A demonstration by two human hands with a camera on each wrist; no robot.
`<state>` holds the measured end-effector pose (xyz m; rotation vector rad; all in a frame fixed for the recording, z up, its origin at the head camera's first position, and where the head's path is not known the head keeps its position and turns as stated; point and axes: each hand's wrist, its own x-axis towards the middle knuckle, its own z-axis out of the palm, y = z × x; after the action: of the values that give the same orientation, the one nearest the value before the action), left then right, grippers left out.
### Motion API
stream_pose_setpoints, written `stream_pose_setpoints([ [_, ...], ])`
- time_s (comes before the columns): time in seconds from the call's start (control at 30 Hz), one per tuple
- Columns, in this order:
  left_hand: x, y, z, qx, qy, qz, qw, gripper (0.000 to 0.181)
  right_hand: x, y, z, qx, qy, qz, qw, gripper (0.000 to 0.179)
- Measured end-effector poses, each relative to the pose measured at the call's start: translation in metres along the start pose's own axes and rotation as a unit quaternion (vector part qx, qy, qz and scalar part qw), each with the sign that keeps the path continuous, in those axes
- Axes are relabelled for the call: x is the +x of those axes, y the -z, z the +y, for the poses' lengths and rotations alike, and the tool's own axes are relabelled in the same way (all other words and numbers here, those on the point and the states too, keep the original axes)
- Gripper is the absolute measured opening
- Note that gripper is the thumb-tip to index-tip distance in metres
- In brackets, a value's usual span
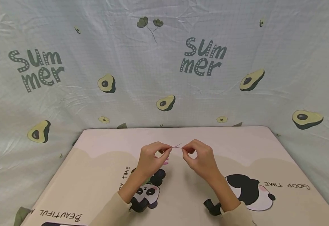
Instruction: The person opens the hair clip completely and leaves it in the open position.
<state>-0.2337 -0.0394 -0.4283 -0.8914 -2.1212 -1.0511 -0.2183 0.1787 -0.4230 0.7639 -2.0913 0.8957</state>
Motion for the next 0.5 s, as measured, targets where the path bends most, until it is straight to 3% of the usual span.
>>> stream_pose_setpoints([
  [0.13, 0.009, -0.011, -0.003, 0.006, 0.033, -0.027, 0.9991, 0.007, 0.004, 0.006, 0.013, -0.012, -0.008, -0.026, 0.9996, 0.020],
  [0.27, 0.014, -0.025, -0.011, 0.035, 0.069, -0.066, 0.9948, 0.010, 0.007, 0.011, 0.025, -0.032, -0.038, -0.088, 0.9949, 0.013],
  [0.5, 0.015, -0.046, -0.022, 0.066, 0.149, -0.143, 0.9763, 0.011, 0.008, 0.007, 0.048, -0.051, -0.132, -0.202, 0.9692, 0.003],
])
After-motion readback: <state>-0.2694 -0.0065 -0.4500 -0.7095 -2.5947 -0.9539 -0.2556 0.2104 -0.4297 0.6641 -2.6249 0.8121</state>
